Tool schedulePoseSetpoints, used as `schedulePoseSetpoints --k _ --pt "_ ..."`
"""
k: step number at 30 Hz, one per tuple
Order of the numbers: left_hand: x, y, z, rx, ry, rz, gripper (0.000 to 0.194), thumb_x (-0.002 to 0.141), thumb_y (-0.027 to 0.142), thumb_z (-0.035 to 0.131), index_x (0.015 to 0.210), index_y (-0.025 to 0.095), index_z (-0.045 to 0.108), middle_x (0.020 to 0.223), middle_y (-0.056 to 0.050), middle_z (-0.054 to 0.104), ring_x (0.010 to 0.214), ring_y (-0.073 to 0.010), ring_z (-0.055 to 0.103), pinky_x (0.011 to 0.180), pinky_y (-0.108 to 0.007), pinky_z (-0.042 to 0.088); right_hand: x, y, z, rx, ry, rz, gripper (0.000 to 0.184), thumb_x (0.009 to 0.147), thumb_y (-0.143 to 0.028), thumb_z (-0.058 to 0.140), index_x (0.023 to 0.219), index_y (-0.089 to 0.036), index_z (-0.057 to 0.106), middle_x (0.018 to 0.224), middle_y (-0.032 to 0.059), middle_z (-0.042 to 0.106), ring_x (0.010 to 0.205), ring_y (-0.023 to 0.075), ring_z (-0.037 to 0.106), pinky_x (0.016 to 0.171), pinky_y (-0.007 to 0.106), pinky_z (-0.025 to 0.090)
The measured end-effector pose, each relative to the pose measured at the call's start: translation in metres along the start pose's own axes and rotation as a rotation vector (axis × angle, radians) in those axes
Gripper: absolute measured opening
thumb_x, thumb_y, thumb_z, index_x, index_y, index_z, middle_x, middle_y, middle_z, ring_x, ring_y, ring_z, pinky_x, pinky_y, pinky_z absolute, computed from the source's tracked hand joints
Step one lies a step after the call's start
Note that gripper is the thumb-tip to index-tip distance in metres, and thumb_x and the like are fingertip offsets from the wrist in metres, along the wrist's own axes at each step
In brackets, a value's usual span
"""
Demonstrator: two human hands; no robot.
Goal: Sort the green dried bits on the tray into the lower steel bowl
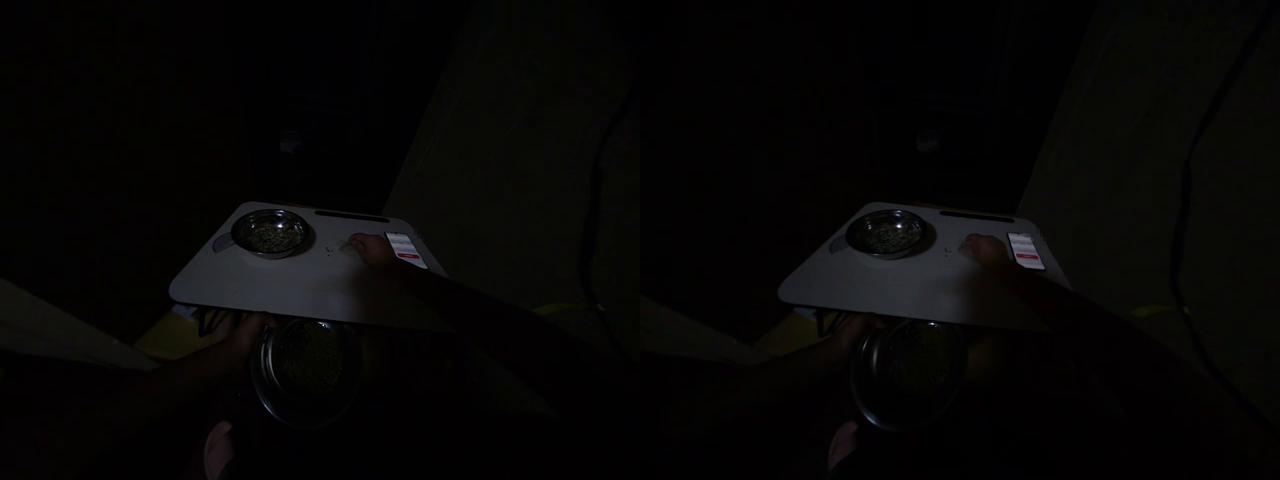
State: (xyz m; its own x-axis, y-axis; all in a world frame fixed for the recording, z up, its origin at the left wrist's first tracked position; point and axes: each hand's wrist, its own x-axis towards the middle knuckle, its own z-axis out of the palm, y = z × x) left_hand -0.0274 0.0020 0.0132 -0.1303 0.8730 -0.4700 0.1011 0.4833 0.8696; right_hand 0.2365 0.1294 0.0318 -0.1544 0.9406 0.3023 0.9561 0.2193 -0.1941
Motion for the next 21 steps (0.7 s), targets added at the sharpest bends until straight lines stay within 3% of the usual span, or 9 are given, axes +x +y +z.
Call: schedulePoseSetpoints --k 5,14,21 --pt "0.004 -0.002 0.001 -0.030 -0.069 -0.054 0.002 0.048 0.015 0.049 0.047 0.016 0.050 0.041 0.000 0.050 0.040 -0.0149 0.048 0.041 -0.028 0.037 -0.002 -0.005 0.003 0.062 0.014 -0.045 0.031 0.078 -0.031 0.031 0.095 -0.021 0.056 0.093 0.0022 0.060 0.082 0.0161 0.052 0.068 0.024 0.036" --pt "0.010 -0.015 -0.001 0.025 0.090 0.013 0.009 0.047 0.021 0.053 0.055 0.016 0.052 0.048 0.000 0.053 0.044 -0.0155 0.050 0.041 -0.027 0.036 0.001 -0.004 0.012 0.019 0.042 -0.033 0.031 0.078 -0.031 0.030 0.092 -0.022 0.057 0.090 0.0023 0.061 0.079 0.0169 0.053 0.066 0.025 0.037" --pt "0.009 -0.014 0.000 0.055 0.063 0.033 0.005 0.048 0.021 0.052 0.049 0.017 0.050 0.045 -0.001 0.051 0.044 -0.0159 0.049 0.040 -0.027 0.036 0.002 -0.005 0.015 0.034 0.048 -0.072 0.032 0.078 -0.032 0.029 0.094 -0.022 0.056 0.092 0.0025 0.060 0.080 0.0171 0.053 0.067 0.026 0.037"
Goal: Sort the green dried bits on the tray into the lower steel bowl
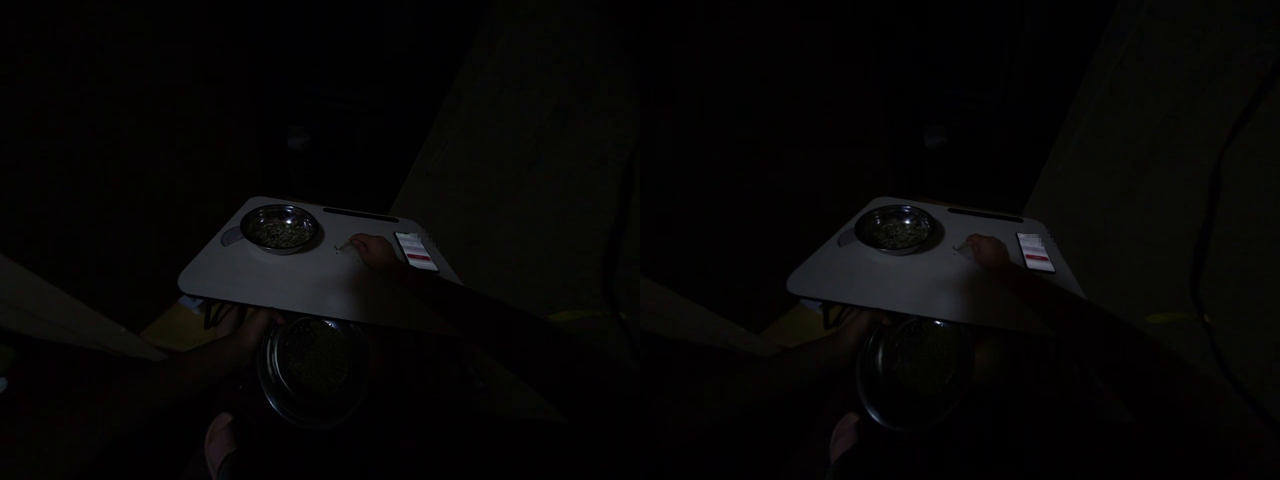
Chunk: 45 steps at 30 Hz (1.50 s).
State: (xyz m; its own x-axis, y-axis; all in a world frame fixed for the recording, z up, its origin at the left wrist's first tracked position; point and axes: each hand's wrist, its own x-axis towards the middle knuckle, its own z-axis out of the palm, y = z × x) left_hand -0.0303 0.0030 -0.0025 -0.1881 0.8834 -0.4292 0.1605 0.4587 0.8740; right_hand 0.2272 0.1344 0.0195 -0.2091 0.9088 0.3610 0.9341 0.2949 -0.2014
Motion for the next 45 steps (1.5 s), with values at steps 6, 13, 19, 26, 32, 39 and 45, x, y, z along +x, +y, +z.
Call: schedulePoseSetpoints --k 6,13,19,26,32,39,45 --pt "0.002 0.000 0.001 -0.012 -0.030 -0.002 0.003 0.047 0.020 0.052 0.048 0.017 0.052 0.045 -0.002 0.052 0.045 -0.0168 0.050 0.040 -0.027 0.036 -0.001 0.001 -0.003 0.033 0.021 0.004 0.032 0.079 -0.032 0.029 0.095 -0.022 0.055 0.093 0.0024 0.060 0.082 0.0168 0.053 0.068 0.025 0.037" --pt "0.003 -0.003 -0.001 -0.033 -0.014 0.005 0.011 0.047 0.022 0.053 0.056 0.015 0.055 0.050 -0.002 0.054 0.050 -0.0182 0.052 0.042 -0.028 0.037 -0.005 -0.001 -0.001 0.040 -0.005 -0.011 0.032 0.079 -0.033 0.029 0.096 -0.023 0.055 0.094 0.0017 0.060 0.083 0.0162 0.053 0.069 0.026 0.038" --pt "0.006 -0.006 -0.001 0.010 0.049 0.045 0.011 0.047 0.023 0.053 0.056 0.016 0.054 0.052 -0.001 0.055 0.051 -0.0172 0.052 0.042 -0.027 0.037 -0.005 -0.008 -0.002 0.013 -0.009 -0.015 0.032 0.079 -0.032 0.029 0.095 -0.023 0.055 0.094 0.0013 0.060 0.083 0.0164 0.053 0.069 0.026 0.038" --pt "0.003 -0.002 0.000 0.026 0.032 0.011 0.008 0.047 0.022 0.053 0.052 0.016 0.053 0.048 -0.001 0.053 0.045 -0.0160 0.050 0.040 -0.027 0.036 -0.002 -0.012 0.002 0.035 -0.004 -0.003 0.032 0.079 -0.031 0.030 0.096 -0.021 0.055 0.094 0.0026 0.060 0.082 0.0164 0.054 0.068 0.026 0.038" --pt "0.003 -0.001 0.000 -0.016 -0.048 -0.054 0.006 0.048 0.022 0.053 0.048 0.016 0.051 0.043 -0.002 0.051 0.041 -0.0154 0.048 0.039 -0.027 0.036 -0.001 -0.010 0.005 0.023 0.009 0.007 0.031 0.078 -0.029 0.030 0.095 -0.021 0.056 0.093 0.0028 0.060 0.081 0.0164 0.054 0.068 0.026 0.039" --pt "0.001 0.000 0.001 -0.040 0.002 -0.080 0.008 0.047 0.023 0.053 0.052 0.016 0.052 0.045 0.000 0.051 0.042 -0.0155 0.049 0.040 -0.028 0.037 -0.002 -0.008 0.000 0.011 0.022 0.025 0.031 0.078 -0.027 0.031 0.092 -0.020 0.057 0.090 0.0038 0.061 0.080 0.0163 0.054 0.068 0.024 0.038" --pt "0.004 -0.001 0.000 0.043 0.037 -0.033 0.008 0.046 0.021 0.054 0.050 0.016 0.051 0.046 -0.001 0.051 0.046 -0.0158 0.050 0.041 -0.027 0.035 0.001 -0.006 0.004 -0.003 0.019 0.031 0.031 0.077 -0.028 0.032 0.095 -0.019 0.056 0.092 0.0040 0.061 0.081 0.0165 0.054 0.068 0.024 0.038"
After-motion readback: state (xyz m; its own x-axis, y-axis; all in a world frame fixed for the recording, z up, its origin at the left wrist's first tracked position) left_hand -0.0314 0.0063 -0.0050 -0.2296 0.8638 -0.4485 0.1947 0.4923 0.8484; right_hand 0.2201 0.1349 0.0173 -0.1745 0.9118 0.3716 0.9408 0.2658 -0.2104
